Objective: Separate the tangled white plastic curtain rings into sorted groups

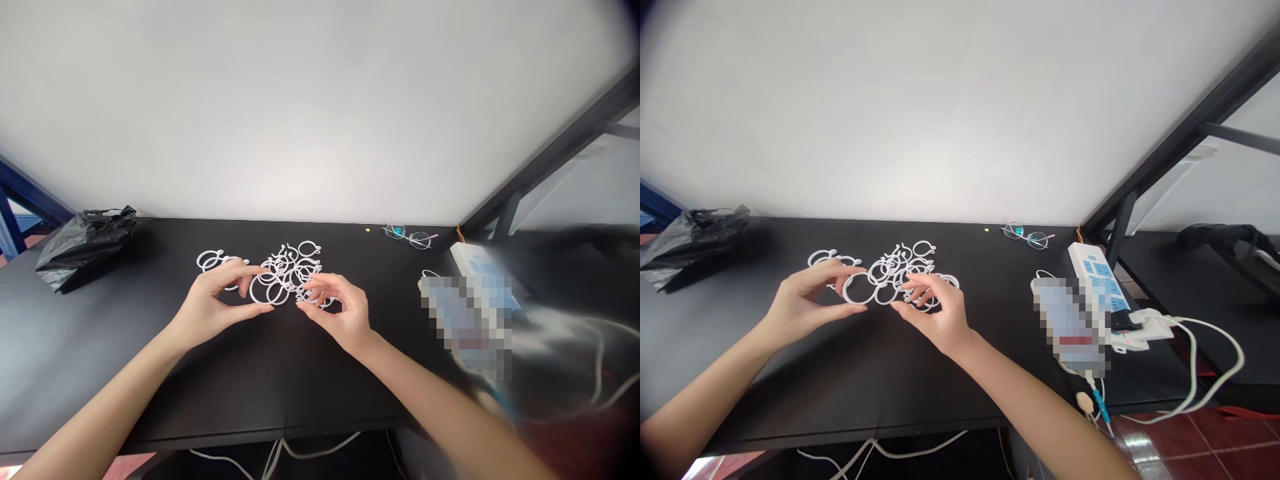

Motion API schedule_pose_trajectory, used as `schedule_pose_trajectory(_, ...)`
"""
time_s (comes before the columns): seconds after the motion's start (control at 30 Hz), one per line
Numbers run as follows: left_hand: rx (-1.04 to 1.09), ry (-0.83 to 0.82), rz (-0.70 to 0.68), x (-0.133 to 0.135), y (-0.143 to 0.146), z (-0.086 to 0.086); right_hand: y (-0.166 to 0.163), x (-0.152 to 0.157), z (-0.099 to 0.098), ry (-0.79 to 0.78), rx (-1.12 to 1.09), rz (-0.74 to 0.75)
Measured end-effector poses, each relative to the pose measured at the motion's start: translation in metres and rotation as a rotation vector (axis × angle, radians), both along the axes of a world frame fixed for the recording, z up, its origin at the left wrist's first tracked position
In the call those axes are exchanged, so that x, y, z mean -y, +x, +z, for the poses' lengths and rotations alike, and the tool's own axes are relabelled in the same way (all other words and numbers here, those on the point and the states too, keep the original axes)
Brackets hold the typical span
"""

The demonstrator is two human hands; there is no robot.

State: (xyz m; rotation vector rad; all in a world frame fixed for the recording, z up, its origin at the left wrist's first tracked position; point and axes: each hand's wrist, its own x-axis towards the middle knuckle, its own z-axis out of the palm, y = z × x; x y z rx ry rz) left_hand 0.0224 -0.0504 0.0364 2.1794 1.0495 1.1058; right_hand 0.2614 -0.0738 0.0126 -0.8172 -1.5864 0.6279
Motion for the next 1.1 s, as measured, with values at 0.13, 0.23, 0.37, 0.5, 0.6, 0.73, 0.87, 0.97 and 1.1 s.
schedule_pose_trajectory(0.13,-0.008,-0.051,0.047,-0.002,-0.003,0.001,-0.001,0.001,0.001,0.060,0.023,-0.015)
schedule_pose_trajectory(0.23,-0.001,-0.109,0.100,-0.002,-0.002,0.001,-0.001,0.002,0.001,0.061,0.027,-0.028)
schedule_pose_trajectory(0.37,-0.017,-0.121,0.112,-0.002,0.000,0.000,-0.001,0.002,0.002,0.044,0.034,-0.009)
schedule_pose_trajectory(0.5,-0.119,-0.075,0.172,-0.006,-0.003,0.001,0.000,0.002,0.002,0.031,0.040,0.009)
schedule_pose_trajectory(0.6,-0.374,-0.021,0.367,-0.010,-0.011,0.005,0.000,0.001,0.001,0.036,0.043,0.004)
schedule_pose_trajectory(0.73,-0.737,-0.133,0.585,-0.014,-0.019,0.008,0.000,0.001,0.000,0.044,0.041,0.002)
schedule_pose_trajectory(0.87,-0.925,-0.178,0.600,-0.014,-0.020,0.005,0.000,0.001,0.000,0.035,0.048,0.004)
schedule_pose_trajectory(0.97,-0.965,-0.198,0.592,-0.014,-0.023,0.002,-0.001,0.001,0.000,0.041,0.039,0.012)
schedule_pose_trajectory(1.1,-1.017,-0.246,0.569,-0.015,-0.028,0.001,-0.001,0.000,0.001,0.040,0.036,0.019)
